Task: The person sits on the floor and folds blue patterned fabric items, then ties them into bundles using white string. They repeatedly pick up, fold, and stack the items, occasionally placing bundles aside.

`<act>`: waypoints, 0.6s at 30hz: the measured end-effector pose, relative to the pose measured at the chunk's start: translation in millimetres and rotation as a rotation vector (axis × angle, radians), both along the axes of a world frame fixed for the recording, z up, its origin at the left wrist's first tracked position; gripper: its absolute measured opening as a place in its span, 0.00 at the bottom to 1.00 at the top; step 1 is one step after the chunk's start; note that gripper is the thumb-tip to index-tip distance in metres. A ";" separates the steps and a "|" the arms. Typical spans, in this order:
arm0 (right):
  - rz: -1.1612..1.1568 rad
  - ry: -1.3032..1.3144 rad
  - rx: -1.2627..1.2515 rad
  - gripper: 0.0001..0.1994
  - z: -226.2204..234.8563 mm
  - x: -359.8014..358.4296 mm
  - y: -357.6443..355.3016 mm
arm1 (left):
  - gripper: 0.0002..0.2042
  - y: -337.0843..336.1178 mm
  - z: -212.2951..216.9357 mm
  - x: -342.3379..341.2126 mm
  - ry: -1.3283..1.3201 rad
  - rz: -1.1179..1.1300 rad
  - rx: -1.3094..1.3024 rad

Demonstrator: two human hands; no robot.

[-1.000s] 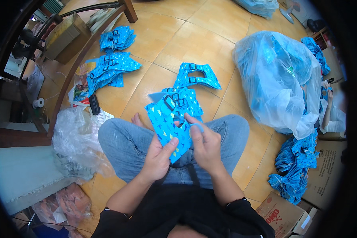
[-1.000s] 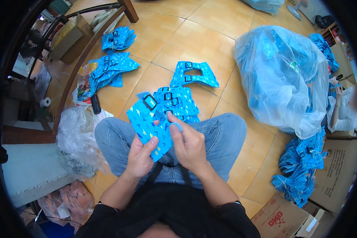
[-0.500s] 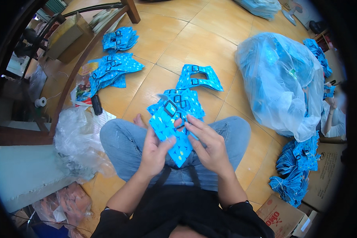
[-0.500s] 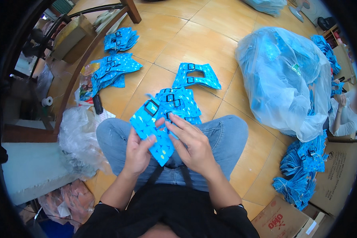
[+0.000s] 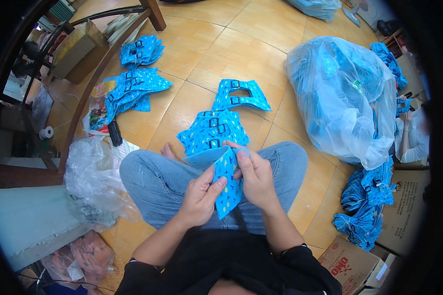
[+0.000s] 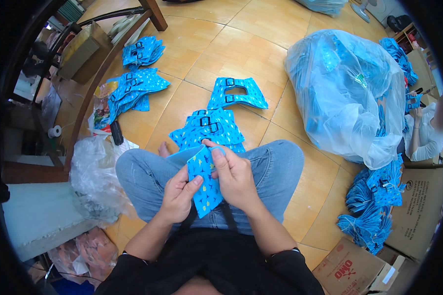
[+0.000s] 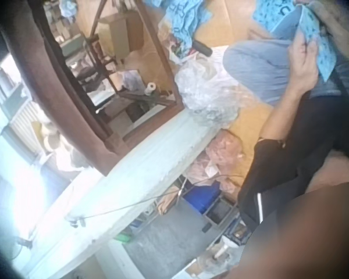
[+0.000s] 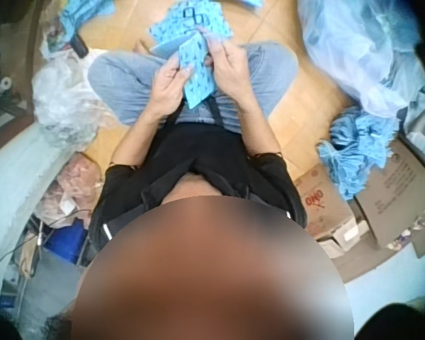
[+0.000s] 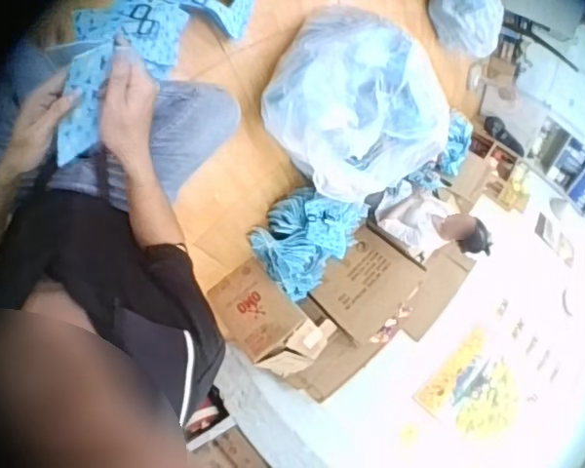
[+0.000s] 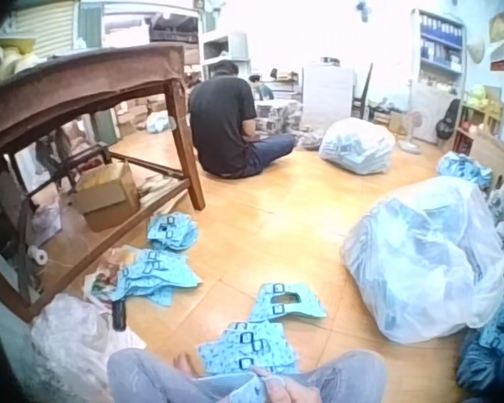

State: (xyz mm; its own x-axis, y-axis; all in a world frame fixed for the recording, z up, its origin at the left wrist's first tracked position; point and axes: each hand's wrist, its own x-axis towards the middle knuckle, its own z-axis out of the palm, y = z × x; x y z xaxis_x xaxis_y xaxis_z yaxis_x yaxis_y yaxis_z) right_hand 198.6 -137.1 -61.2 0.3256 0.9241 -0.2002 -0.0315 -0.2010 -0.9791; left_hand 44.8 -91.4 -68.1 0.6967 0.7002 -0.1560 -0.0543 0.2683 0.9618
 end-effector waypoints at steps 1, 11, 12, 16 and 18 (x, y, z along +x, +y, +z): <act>0.003 0.087 0.009 0.20 -2.0 2.3 0.4 | 0.19 0.5 0.9 0.3 -0.029 0.003 -0.023; -0.134 0.109 0.199 0.26 -16.0 15.1 -0.2 | 0.22 14.2 8.5 -4.8 -0.309 0.029 -0.315; -0.166 -0.031 0.237 0.26 -16.3 21.6 -0.9 | 0.23 17.3 9.3 -7.6 -0.378 0.072 -0.379; -0.007 0.240 -0.076 0.25 -20.3 46.5 -3.8 | 0.24 38.0 9.3 -18.6 -0.347 0.215 -0.269; -0.009 0.352 -0.033 0.23 -24.6 50.0 -5.6 | 0.24 48.5 6.6 -22.3 -0.276 0.261 -0.148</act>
